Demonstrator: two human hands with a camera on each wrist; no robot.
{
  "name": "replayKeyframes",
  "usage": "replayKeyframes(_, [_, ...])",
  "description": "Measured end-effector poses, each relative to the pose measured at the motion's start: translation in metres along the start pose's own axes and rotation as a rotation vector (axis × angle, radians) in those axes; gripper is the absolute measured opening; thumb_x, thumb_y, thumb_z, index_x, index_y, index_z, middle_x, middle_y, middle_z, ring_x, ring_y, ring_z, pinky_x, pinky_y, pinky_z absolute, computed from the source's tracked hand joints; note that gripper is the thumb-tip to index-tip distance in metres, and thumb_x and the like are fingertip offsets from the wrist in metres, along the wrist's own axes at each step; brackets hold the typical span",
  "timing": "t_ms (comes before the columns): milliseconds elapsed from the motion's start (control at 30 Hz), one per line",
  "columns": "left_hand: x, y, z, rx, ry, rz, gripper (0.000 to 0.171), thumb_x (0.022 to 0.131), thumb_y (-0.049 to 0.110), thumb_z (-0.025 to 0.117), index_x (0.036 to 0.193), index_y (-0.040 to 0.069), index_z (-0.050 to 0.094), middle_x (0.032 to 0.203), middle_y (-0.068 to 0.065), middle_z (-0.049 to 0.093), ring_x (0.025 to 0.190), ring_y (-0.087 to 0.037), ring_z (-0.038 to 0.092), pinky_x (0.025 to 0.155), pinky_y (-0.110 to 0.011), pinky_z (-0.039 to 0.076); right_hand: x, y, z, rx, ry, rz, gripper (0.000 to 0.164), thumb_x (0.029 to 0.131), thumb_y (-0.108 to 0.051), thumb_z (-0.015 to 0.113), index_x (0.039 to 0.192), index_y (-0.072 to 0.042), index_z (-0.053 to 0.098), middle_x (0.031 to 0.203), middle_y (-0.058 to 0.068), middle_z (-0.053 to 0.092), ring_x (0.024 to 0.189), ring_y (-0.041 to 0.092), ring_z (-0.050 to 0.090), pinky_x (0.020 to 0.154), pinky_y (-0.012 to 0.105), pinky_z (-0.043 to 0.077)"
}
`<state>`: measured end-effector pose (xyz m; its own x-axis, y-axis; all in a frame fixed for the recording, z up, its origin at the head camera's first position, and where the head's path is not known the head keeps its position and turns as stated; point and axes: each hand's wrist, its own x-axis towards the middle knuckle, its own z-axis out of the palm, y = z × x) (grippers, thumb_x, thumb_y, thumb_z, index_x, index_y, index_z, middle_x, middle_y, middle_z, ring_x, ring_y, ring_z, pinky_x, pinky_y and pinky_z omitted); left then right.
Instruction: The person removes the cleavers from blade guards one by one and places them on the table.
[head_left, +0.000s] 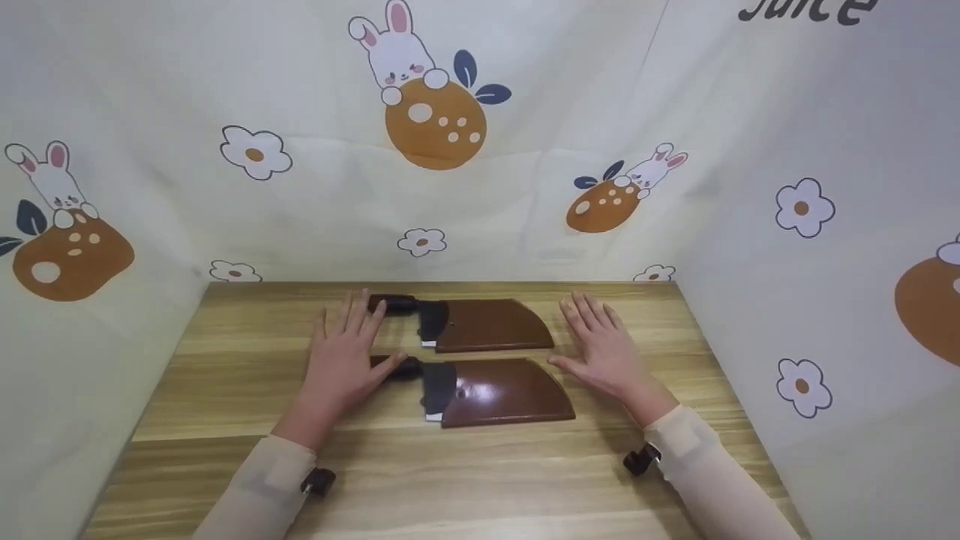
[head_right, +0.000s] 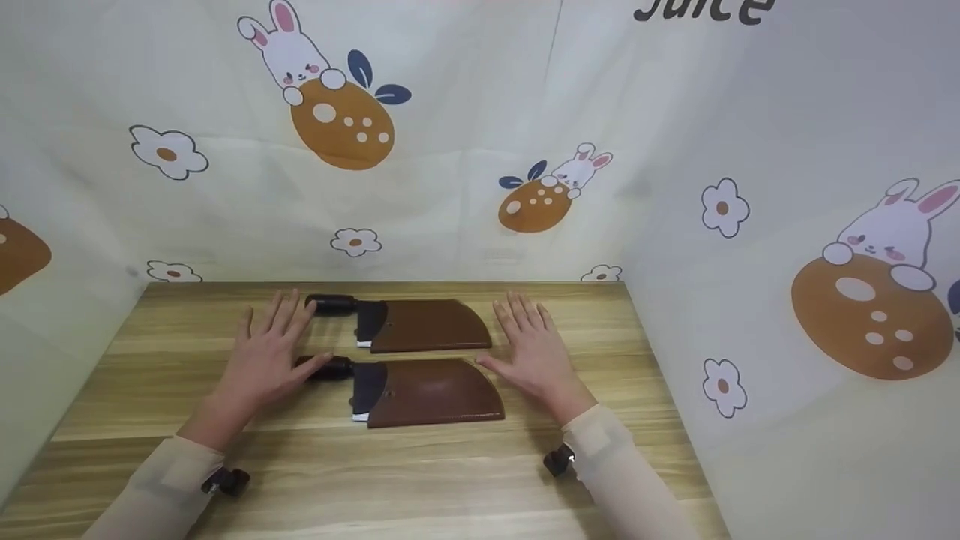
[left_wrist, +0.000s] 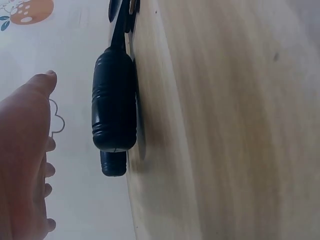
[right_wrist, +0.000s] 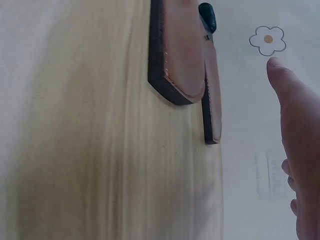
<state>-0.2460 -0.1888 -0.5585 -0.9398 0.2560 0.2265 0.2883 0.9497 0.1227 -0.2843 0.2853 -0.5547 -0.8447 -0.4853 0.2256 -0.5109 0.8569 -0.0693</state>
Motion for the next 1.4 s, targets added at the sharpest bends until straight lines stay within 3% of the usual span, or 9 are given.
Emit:
replayKeyframes(200, [-0.003, 0.0, 0.005, -0.027, -0.006, 0.035, 0.1, 0.102, 0.077, 0.053, 0.175, 0.012, 0.031, 0.183, -0.018, 0.012, 0.169, -0.042, 0.011, 0.132, -0.069, 0.0, -0.003, -0.008, 0.005, -0.002, 0.022, -0.054, 0.104, 0.095, -0.076, 0.067, 0.17, -0.009, 0.042, 0.176, 0.021, 0.036, 0.162, 0.044, 0.032, 0.131, 0.064, 0.025])
replayKeyframes(367, [-0.003, 0.004, 0.008, -0.029, -0.017, 0.07, 0.098, 0.102, 0.076, 0.056, 0.175, 0.013, 0.033, 0.182, -0.017, 0.02, 0.169, -0.041, 0.01, 0.132, -0.069, 0.002, -0.004, -0.016, 0.009, 0.027, 0.017, -0.086, 0.107, 0.095, -0.082, 0.062, 0.17, -0.009, 0.042, 0.174, 0.022, 0.038, 0.161, 0.043, 0.034, 0.129, 0.066, 0.029])
replayKeyframes(667, [-0.003, 0.006, 0.011, -0.044, -0.016, 0.104, 0.095, 0.101, 0.072, 0.062, 0.171, 0.012, 0.041, 0.175, -0.02, 0.038, 0.16, -0.047, 0.034, 0.13, -0.071, 0.02, -0.004, -0.029, 0.015, 0.141, -0.017, -0.081, 0.104, 0.091, -0.071, 0.079, 0.17, -0.012, 0.044, 0.173, 0.019, 0.04, 0.156, 0.046, 0.041, 0.125, 0.068, 0.034])
replayKeyframes(800, [-0.003, 0.008, 0.013, -0.062, -0.011, 0.104, 0.095, 0.1, 0.07, 0.066, 0.17, 0.01, 0.043, 0.171, -0.021, 0.045, 0.157, -0.047, 0.04, 0.127, -0.071, 0.027, -0.004, -0.035, 0.017, 0.199, -0.022, -0.093, 0.103, 0.089, -0.068, 0.083, 0.166, -0.008, 0.049, 0.17, 0.02, 0.045, 0.154, 0.044, 0.043, 0.127, 0.065, 0.033])
replayKeyframes(1133, [0.0, 0.013, 0.017, -0.266, -0.064, 0.075, 0.084, 0.098, 0.062, 0.077, 0.163, 0.014, 0.054, 0.162, -0.017, 0.054, 0.152, -0.047, 0.045, 0.123, -0.076, 0.03, -0.005, -0.051, 0.027, 0.268, -0.074, -0.137, 0.103, 0.086, -0.07, 0.085, 0.161, -0.006, 0.055, 0.161, 0.015, 0.053, 0.148, 0.036, 0.05, 0.125, 0.059, 0.039])
replayKeyframes(1400, [0.007, 0.013, 0.018, -0.368, -0.105, 0.114, 0.064, 0.097, 0.05, 0.083, 0.146, 0.012, 0.069, 0.149, -0.01, 0.064, 0.144, -0.038, 0.054, 0.12, -0.067, 0.039, -0.002, -0.064, 0.031, 0.322, -0.121, -0.174, 0.109, 0.081, -0.072, 0.089, 0.163, -0.01, 0.053, 0.163, 0.014, 0.052, 0.151, 0.033, 0.048, 0.126, 0.055, 0.039])
